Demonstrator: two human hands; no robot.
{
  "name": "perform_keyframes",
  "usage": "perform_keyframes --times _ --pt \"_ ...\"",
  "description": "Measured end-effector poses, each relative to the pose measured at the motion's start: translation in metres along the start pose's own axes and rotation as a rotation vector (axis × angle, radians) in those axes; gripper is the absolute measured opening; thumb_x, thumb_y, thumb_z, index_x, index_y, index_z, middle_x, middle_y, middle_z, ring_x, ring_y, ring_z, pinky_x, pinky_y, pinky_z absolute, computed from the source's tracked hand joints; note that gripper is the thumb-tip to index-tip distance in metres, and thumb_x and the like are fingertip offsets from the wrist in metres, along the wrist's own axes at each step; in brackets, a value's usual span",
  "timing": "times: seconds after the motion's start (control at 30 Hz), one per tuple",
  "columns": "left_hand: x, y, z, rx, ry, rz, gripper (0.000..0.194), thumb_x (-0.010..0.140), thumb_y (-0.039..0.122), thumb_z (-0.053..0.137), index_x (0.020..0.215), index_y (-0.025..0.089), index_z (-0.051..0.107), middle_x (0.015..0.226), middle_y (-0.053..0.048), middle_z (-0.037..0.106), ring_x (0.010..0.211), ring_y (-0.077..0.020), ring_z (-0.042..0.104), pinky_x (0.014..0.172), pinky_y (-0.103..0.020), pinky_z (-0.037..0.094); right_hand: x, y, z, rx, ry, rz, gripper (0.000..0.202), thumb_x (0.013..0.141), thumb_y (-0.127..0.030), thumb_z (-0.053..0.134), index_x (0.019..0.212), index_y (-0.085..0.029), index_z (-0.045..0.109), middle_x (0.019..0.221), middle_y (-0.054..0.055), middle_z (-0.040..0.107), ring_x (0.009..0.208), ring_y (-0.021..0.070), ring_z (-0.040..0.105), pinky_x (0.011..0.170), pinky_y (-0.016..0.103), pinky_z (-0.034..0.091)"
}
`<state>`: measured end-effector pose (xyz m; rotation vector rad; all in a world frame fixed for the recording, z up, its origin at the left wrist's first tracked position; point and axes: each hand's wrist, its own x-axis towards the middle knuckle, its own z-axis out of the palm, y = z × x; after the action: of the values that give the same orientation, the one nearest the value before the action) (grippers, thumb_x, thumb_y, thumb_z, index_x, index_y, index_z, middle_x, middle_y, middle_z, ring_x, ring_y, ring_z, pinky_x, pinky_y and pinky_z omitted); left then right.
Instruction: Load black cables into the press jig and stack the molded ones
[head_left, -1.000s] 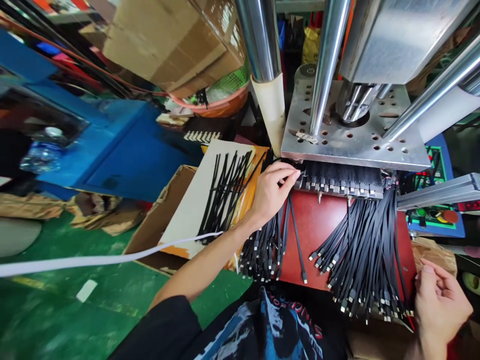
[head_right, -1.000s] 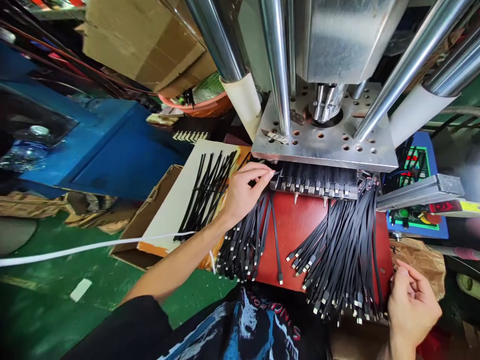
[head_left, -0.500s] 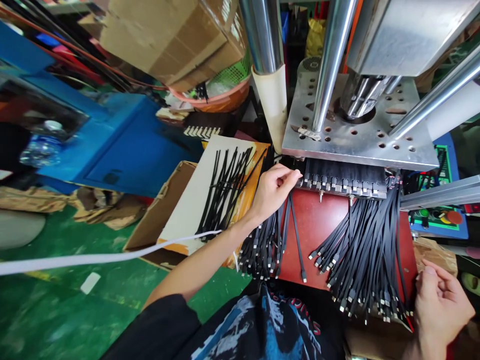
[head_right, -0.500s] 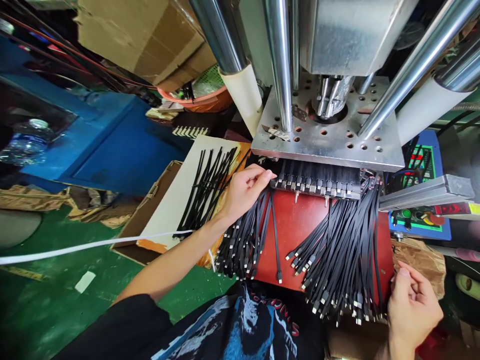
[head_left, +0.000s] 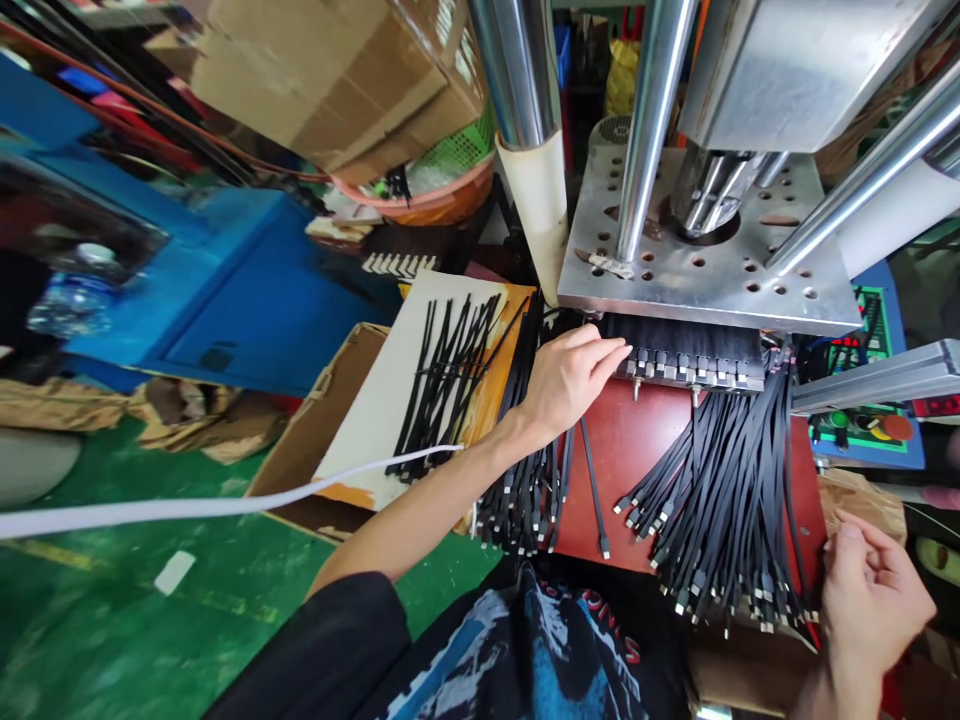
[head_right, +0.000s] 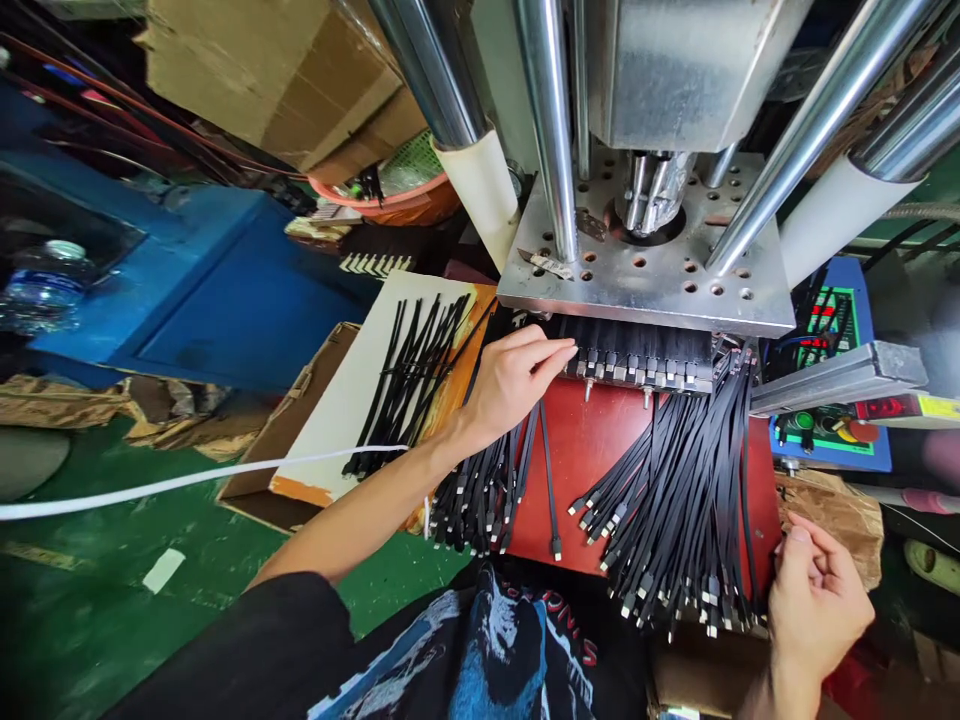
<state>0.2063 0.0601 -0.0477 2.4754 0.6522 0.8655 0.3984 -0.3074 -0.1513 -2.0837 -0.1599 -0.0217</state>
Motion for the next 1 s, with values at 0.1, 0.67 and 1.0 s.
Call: perform_keyframes --times 0.1,0.67,1.0 --pt "0.001 0.001 -0.002 -0.259 0.067 -0.173 0.04 0.109 0.038 0.058 0.082 0.015 0.078 0.069 0.002 0.057 0.063 -0.0122 0.051 0.063 -0.027 0.041 0.001 -0.001 0.0 0.036 0.026 0.007 0.049 0.09 -0.048 0.077 0.122 -0.011 0.081 0.073 0.002 0.065 0.06 0.0123 0.055 0.053 0.024 0.041" --pt "-0.009 -0.013 -0.01 -0.159 0.001 -0.125 0.029 0.094 0.027 0.079 0.121 0.017 0.077 0.078 0.004 0.058 0.067 -0.0114 0.052 0.069 -0.025 0.048 -0.001 -0.01 0.003 0.036 0.031 0.0 0.045 0.089 -0.045 0.077 0.119 -0.012 0.081 0.075 0.001 0.067 0.062 0.0127 0.058 0.056 0.024 0.044" --pt "-0.007 -0.015 -0.004 -0.968 0.123 -0.626 0.052 0.091 0.057 0.079 0.066 0.016 0.06 0.061 0.007 0.039 0.05 -0.0056 0.031 0.047 -0.022 0.026 0.001 -0.004 0.001 0.076 0.027 -0.02 0.041 0.089 -0.04 0.078 0.118 -0.012 0.082 0.075 0.001 0.067 0.061 0.01 0.057 0.056 0.021 0.043"
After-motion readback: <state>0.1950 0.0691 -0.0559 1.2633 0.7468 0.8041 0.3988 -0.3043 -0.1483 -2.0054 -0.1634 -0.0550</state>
